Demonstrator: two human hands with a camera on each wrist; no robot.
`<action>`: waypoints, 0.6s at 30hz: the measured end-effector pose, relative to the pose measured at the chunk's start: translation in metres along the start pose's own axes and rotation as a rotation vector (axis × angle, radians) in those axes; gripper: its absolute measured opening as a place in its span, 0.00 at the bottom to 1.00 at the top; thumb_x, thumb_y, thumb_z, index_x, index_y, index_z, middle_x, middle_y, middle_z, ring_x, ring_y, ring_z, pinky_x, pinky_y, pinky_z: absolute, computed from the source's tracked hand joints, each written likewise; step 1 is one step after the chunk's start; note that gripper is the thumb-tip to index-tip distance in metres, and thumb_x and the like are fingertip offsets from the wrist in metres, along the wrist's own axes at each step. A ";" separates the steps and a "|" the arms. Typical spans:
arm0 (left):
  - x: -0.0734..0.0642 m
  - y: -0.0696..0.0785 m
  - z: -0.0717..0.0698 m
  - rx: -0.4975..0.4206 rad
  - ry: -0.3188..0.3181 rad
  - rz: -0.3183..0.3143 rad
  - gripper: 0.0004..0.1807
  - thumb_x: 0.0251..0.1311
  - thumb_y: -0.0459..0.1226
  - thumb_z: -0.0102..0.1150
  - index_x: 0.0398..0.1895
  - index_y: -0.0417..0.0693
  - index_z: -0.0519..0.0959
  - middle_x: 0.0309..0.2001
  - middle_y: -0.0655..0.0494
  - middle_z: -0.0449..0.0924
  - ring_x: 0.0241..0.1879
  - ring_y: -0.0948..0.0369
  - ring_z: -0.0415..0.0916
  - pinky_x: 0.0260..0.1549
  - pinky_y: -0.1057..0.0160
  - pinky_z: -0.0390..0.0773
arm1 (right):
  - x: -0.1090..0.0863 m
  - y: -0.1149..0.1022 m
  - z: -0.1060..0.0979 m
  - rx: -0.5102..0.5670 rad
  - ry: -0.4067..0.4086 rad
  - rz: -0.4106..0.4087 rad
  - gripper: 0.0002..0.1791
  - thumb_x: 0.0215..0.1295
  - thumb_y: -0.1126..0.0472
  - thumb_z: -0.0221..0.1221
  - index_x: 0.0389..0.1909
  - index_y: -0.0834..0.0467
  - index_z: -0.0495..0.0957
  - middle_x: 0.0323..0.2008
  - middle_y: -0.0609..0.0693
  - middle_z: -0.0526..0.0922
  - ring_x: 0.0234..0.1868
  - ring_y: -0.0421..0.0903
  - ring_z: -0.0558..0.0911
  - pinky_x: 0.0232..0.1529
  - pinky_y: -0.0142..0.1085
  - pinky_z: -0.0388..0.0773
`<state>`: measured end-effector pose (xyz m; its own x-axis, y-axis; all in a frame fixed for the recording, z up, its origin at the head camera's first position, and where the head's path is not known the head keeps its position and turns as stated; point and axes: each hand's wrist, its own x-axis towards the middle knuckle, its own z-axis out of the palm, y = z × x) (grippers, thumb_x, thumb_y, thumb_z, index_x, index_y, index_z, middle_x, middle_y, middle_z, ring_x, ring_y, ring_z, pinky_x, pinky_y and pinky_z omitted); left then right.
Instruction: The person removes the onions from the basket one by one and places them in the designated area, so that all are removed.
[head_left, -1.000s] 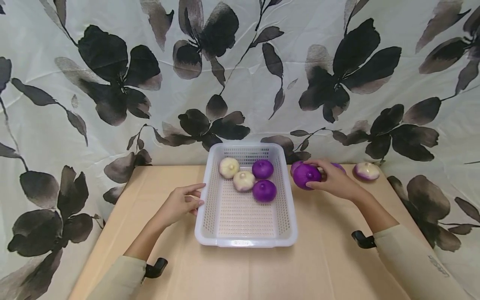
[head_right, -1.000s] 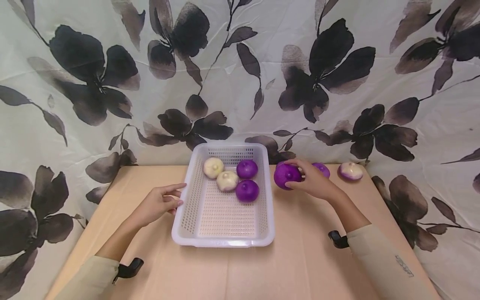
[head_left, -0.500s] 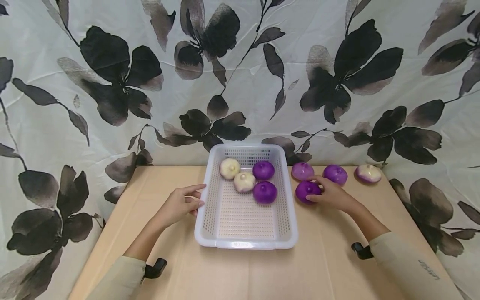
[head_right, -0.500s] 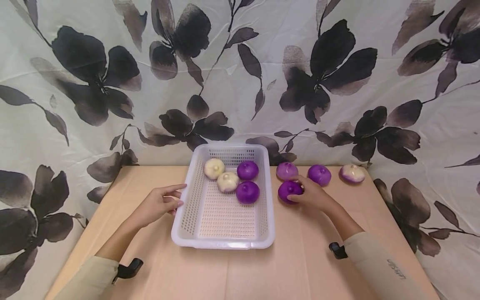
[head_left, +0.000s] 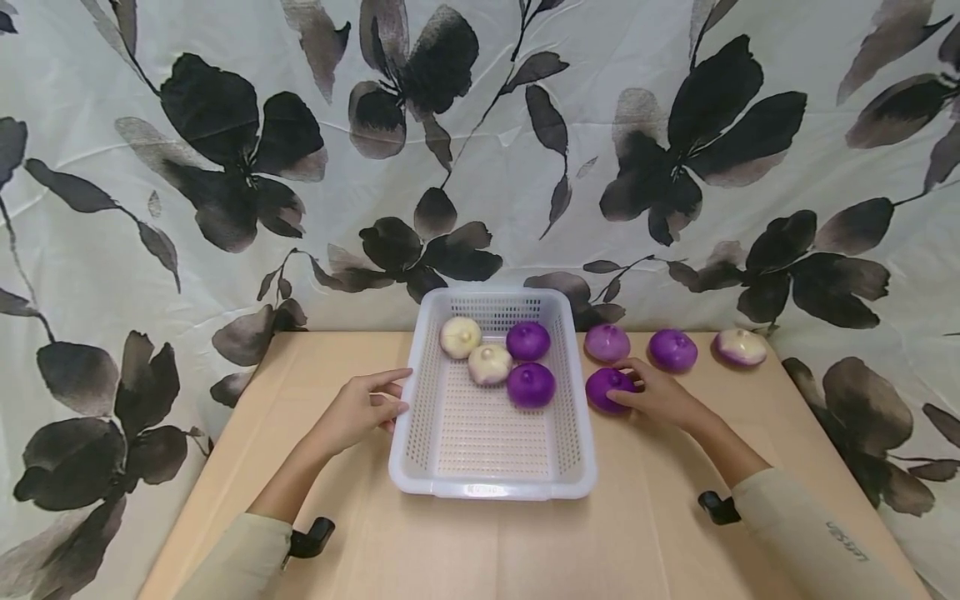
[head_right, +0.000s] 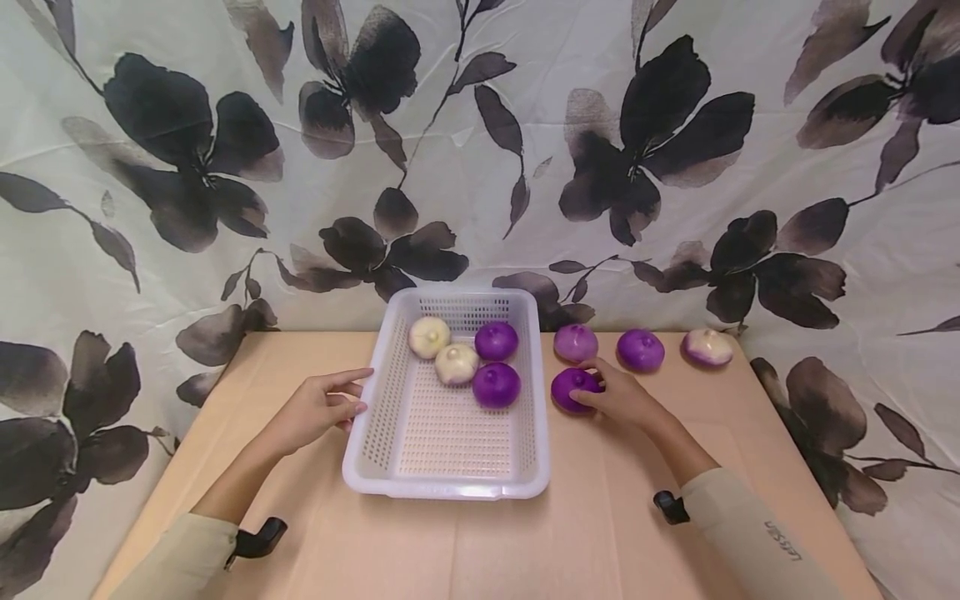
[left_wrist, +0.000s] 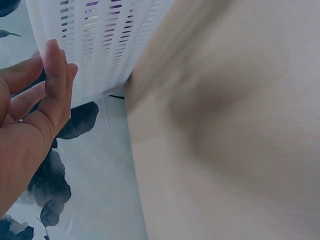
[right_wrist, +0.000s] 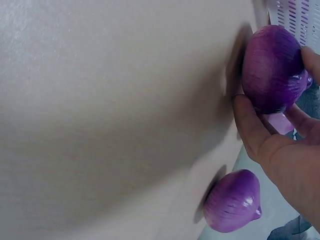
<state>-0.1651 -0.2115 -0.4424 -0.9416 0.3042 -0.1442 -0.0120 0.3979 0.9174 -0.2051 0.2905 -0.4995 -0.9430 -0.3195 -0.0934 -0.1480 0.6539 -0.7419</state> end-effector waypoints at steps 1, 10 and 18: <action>-0.001 0.000 0.000 0.000 0.002 0.001 0.32 0.65 0.24 0.62 0.73 0.34 0.69 0.49 0.33 0.81 0.33 0.56 0.85 0.32 0.51 0.90 | 0.000 -0.001 0.000 0.000 -0.004 0.001 0.30 0.71 0.52 0.65 0.65 0.64 0.70 0.58 0.68 0.79 0.60 0.69 0.78 0.56 0.55 0.84; 0.000 -0.002 0.000 0.010 0.010 -0.003 0.32 0.64 0.24 0.62 0.73 0.34 0.69 0.49 0.34 0.81 0.32 0.57 0.84 0.32 0.51 0.90 | 0.002 -0.005 0.002 -0.021 -0.003 -0.029 0.31 0.71 0.53 0.66 0.66 0.66 0.69 0.57 0.69 0.79 0.60 0.71 0.78 0.58 0.61 0.81; -0.001 0.001 0.001 0.006 0.016 -0.017 0.32 0.64 0.24 0.62 0.73 0.34 0.69 0.49 0.35 0.81 0.32 0.57 0.84 0.32 0.51 0.90 | 0.000 -0.003 0.001 -0.018 -0.009 -0.033 0.33 0.70 0.53 0.66 0.68 0.67 0.68 0.57 0.69 0.79 0.61 0.70 0.78 0.59 0.61 0.81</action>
<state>-0.1637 -0.2106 -0.4417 -0.9466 0.2833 -0.1537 -0.0261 0.4078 0.9127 -0.2046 0.2880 -0.4977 -0.9349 -0.3469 -0.0751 -0.1842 0.6550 -0.7328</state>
